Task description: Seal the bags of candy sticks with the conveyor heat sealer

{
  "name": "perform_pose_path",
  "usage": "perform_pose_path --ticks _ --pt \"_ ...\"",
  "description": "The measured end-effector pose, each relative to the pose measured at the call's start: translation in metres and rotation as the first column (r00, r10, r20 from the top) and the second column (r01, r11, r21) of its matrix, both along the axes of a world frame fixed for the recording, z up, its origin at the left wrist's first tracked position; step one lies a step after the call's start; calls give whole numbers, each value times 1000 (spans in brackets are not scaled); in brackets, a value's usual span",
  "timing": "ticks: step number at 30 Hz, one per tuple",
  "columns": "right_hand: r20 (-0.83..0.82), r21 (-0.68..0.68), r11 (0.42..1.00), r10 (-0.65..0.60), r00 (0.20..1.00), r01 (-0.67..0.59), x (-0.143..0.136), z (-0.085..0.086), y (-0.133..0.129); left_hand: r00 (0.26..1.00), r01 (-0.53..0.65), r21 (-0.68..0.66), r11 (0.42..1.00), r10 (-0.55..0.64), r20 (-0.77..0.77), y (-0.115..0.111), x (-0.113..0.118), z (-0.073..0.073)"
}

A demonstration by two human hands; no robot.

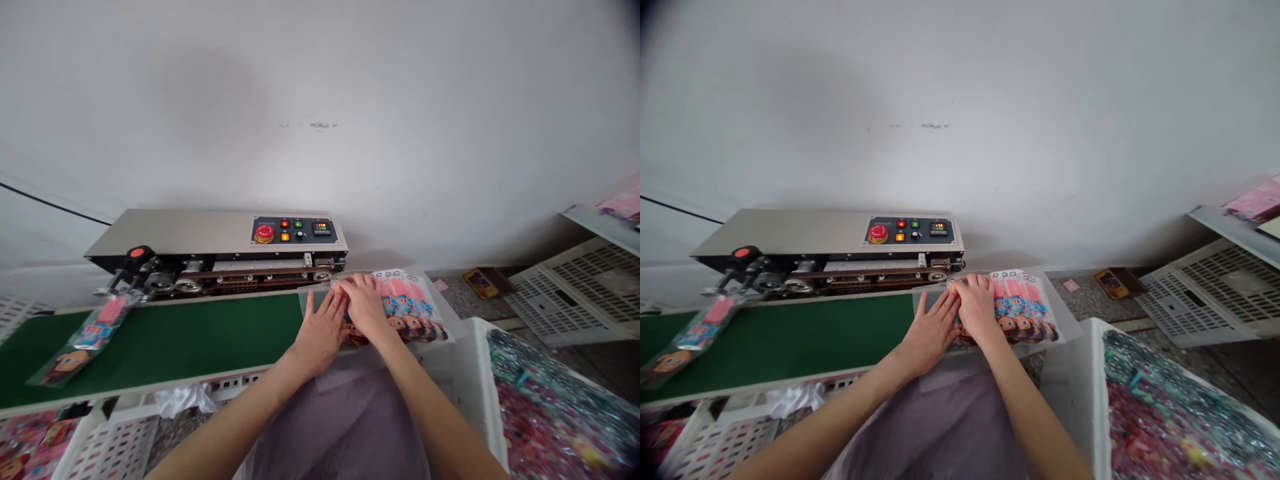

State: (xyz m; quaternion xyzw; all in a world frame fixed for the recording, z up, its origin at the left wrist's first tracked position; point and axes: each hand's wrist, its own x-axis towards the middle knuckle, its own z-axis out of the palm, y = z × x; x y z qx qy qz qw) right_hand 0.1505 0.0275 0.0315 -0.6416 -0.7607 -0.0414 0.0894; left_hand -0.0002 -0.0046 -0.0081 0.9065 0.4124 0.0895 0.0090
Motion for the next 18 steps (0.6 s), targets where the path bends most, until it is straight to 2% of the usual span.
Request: perform_pose_path --ticks 4,9,14,18 --pt "15 -18 999 26 1000 -26 9 5 -2 1000 -5 17 1000 5 11 0 -1 0" --pt "124 72 991 -123 985 114 32 13 -28 999 -26 40 999 24 43 -2 -2 -4" --pt "196 46 994 -107 975 100 36 1 -57 997 -51 17 999 50 53 -1 -8 -5" --pt "178 47 993 -118 977 111 28 -6 -61 997 -70 13 997 70 37 -1 -29 1"
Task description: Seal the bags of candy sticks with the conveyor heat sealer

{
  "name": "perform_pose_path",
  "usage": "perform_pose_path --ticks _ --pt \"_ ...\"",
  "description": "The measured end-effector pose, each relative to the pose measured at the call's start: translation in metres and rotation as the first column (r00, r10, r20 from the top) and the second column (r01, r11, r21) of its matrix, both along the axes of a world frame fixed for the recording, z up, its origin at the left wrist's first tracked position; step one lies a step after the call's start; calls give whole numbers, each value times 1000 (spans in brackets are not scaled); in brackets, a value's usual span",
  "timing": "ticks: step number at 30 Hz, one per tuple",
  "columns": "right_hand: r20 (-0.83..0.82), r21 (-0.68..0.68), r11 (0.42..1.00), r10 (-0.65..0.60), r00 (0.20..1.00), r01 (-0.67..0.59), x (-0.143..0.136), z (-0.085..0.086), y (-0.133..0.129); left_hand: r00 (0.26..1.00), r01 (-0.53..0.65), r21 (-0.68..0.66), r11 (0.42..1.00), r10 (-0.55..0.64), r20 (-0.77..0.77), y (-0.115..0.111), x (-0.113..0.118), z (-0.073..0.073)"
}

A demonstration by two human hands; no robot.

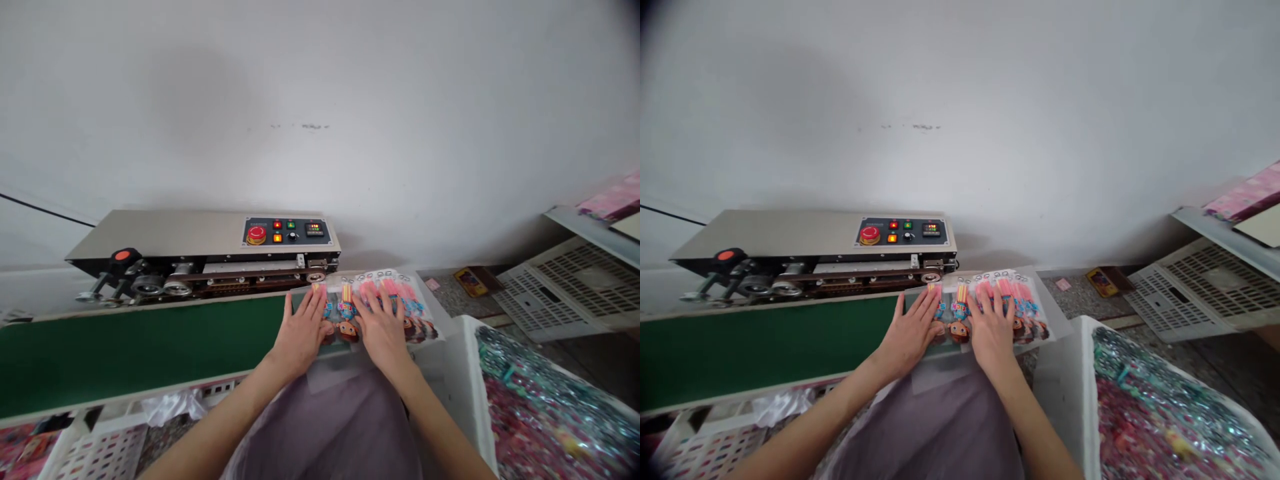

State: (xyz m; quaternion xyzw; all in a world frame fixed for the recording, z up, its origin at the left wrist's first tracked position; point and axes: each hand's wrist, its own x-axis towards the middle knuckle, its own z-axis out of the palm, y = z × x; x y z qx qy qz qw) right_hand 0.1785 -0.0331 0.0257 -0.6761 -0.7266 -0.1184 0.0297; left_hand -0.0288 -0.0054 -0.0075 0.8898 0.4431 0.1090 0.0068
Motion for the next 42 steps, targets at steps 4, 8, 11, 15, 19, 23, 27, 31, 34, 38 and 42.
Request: perform_pose_path --ticks 4,8,11,15,19,23,27,31,34,38,42 --pt "-39 -21 1000 14 999 -15 -6 4 2 991 -125 -9 992 125 -41 -2 -18 18" --pt "-42 13 1000 -14 999 15 3 9 2 996 -89 -20 996 89 -9 0 5 33" --pt "-17 39 998 -58 998 59 15 9 1 992 127 -41 991 -127 16 6 36 28" --pt "-14 12 999 -49 999 49 13 1 -3 994 103 -48 994 -102 25 6 49 10" --pt "-80 38 999 -14 997 17 -16 -6 -4 1000 -31 -54 998 31 4 -1 23 6" --pt "-126 47 999 -9 992 15 -37 -1 1 988 -151 -42 988 150 -43 -5 -6 23" --pt "-108 47 998 -23 994 28 -30 6 1 991 -135 -43 990 134 -24 -2 -3 38" --pt "-48 18 1000 14 999 -13 -14 8 -3 999 42 -80 996 -41 13 1 23 35" --pt "-21 20 999 -29 999 30 -9 8 -6 997 77 -89 993 -77 4 1 37 28" --pt "-24 4 999 -42 999 42 -7 11 -6 996 89 -81 993 -90 -12 5 44 22" --pt "-24 -20 998 -64 998 63 -5 11 -7 986 167 -31 985 -167 18 11 49 11"
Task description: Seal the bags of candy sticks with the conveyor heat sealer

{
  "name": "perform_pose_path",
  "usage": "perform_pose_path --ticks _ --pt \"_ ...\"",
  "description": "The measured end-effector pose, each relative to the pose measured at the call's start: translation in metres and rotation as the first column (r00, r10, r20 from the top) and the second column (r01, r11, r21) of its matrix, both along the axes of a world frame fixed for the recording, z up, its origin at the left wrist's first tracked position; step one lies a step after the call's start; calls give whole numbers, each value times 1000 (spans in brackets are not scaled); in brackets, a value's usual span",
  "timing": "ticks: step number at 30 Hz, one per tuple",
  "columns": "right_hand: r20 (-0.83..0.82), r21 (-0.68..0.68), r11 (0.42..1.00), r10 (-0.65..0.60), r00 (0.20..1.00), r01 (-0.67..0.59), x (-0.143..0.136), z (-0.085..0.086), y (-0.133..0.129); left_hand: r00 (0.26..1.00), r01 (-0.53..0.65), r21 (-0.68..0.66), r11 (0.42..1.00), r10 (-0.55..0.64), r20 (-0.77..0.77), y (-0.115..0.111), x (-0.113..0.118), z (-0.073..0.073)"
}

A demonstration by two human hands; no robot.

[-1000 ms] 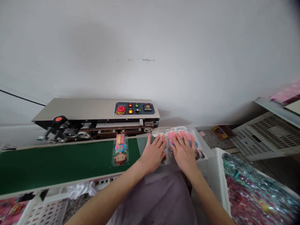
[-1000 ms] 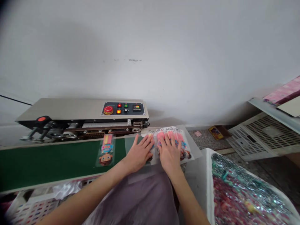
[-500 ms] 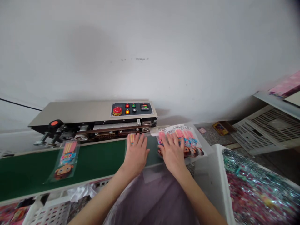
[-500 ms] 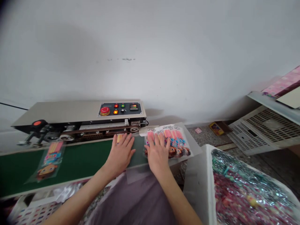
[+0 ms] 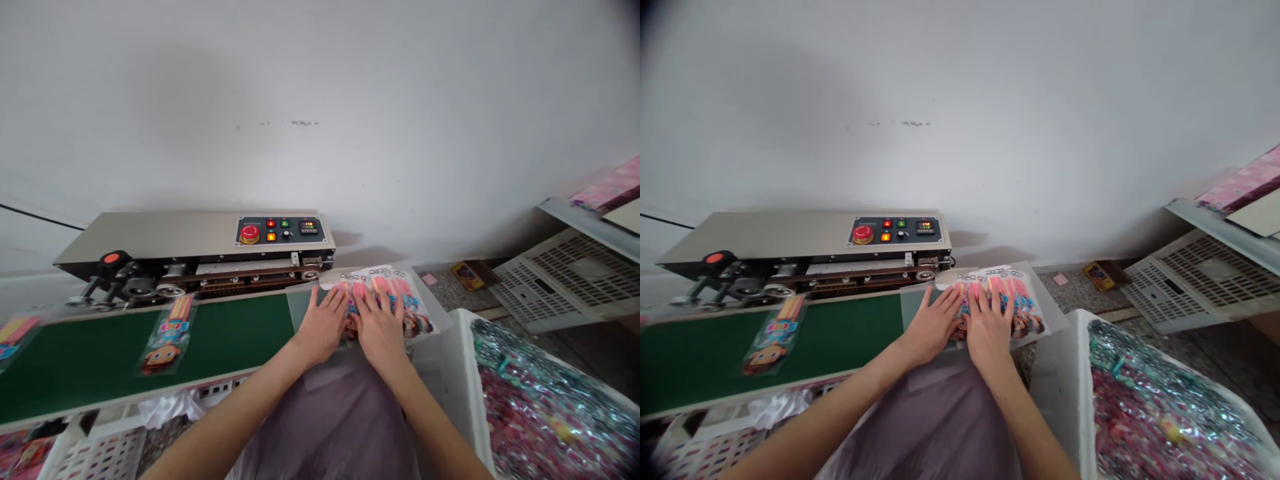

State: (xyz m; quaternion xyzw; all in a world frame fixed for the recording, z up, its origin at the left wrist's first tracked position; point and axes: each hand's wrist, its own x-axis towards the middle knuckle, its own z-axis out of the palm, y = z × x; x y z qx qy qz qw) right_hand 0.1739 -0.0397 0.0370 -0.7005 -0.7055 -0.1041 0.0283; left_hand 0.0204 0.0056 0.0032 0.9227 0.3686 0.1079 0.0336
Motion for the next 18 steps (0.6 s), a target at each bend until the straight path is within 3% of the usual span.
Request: perform_pose_path --ticks 7,9,14,18 --pt "24 29 999 13 1000 -14 9 4 2 1000 -22 45 999 22 -17 -3 -5 -13" --pt "-19 34 999 39 999 -38 9 8 14 1000 -25 44 999 26 -10 -5 -7 -12" --pt "-154 -99 988 103 983 -119 -2 8 63 999 -53 36 998 53 -11 -7 -5 -11" --pt "-170 -107 991 68 983 -87 -6 2 85 998 -69 26 997 69 -13 -9 -2 -11"
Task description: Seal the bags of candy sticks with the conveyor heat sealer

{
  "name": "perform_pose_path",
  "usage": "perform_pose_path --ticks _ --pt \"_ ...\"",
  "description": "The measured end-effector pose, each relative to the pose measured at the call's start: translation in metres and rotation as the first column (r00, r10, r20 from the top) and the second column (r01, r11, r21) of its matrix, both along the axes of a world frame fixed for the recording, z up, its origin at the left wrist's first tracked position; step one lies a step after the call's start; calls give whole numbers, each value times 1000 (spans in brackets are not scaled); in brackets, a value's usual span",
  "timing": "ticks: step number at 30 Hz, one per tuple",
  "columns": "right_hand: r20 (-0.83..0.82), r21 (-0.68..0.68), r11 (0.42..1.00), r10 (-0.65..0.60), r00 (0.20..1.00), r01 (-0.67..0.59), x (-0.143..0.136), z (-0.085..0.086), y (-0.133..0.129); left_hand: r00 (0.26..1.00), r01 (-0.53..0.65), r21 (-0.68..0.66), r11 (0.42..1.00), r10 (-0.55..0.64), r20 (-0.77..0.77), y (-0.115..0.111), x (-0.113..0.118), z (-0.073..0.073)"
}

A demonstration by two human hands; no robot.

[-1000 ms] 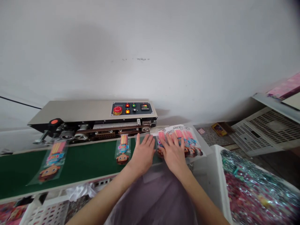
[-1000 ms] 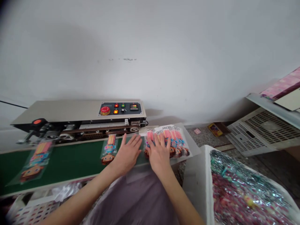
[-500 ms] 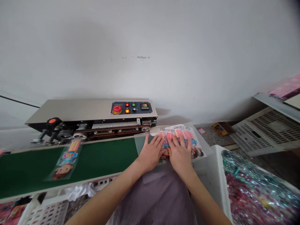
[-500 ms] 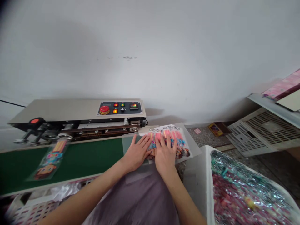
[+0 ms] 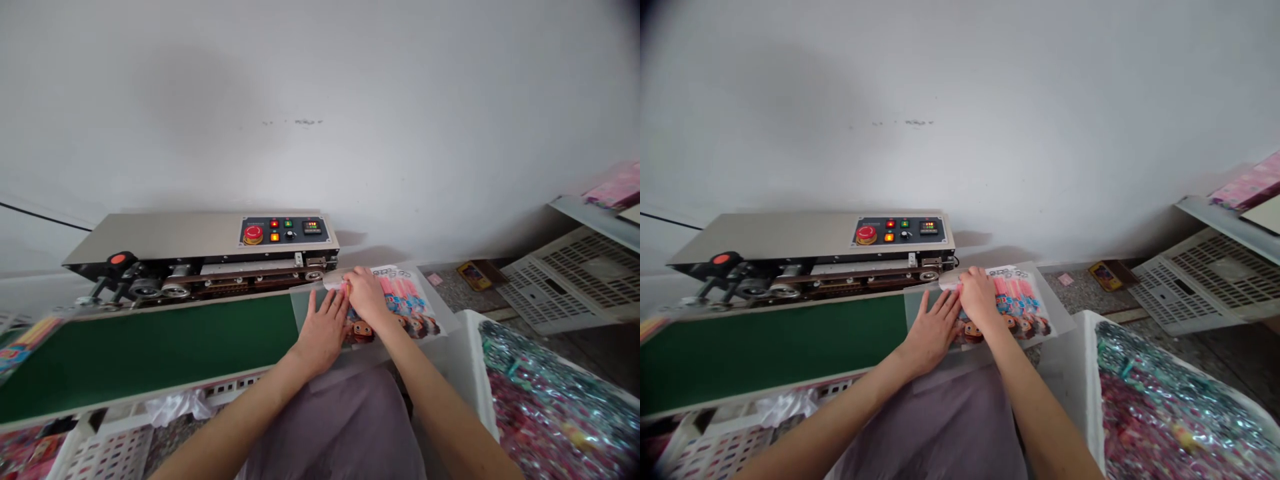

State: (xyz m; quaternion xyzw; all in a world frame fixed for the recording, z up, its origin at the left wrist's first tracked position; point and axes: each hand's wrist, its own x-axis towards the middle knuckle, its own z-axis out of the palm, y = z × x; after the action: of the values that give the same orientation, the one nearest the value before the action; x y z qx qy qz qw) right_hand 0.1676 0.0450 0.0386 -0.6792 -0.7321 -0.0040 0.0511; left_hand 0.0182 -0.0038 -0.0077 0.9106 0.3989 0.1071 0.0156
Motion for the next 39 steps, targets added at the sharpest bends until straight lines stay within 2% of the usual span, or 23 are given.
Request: perform_pose_path --ticks 5,10,14,18,22,26,31,36,39 --pt "-19 -4 1000 -5 1000 5 6 4 -1 1000 -13 -50 999 13 3 -4 1 11" --pt "31 98 995 -38 999 35 17 13 -27 1000 19 -106 994 -19 -2 -1 6 22" --pt "182 139 990 -6 983 -20 22 7 -61 994 113 -114 987 -112 17 3 8 18" --pt "212 135 990 7 977 -36 23 -2 -79 993 118 -87 989 -115 36 4 3 10" --pt "187 133 991 -48 981 23 19 -2 -77 995 87 -54 995 -83 59 3 -5 2" --pt "151 84 996 4 988 -17 12 -2 -74 997 5 -56 998 -1 74 4 -17 0" --pt "173 92 995 -46 984 31 8 -5 -76 1000 -10 -69 998 12 29 3 -23 11" --pt "171 93 996 -25 985 9 4 -9 -78 995 -95 -90 991 95 6 -1 -20 23" --pt "166 104 995 -29 986 12 3 -12 -79 998 -51 -88 995 53 20 -1 -17 22"
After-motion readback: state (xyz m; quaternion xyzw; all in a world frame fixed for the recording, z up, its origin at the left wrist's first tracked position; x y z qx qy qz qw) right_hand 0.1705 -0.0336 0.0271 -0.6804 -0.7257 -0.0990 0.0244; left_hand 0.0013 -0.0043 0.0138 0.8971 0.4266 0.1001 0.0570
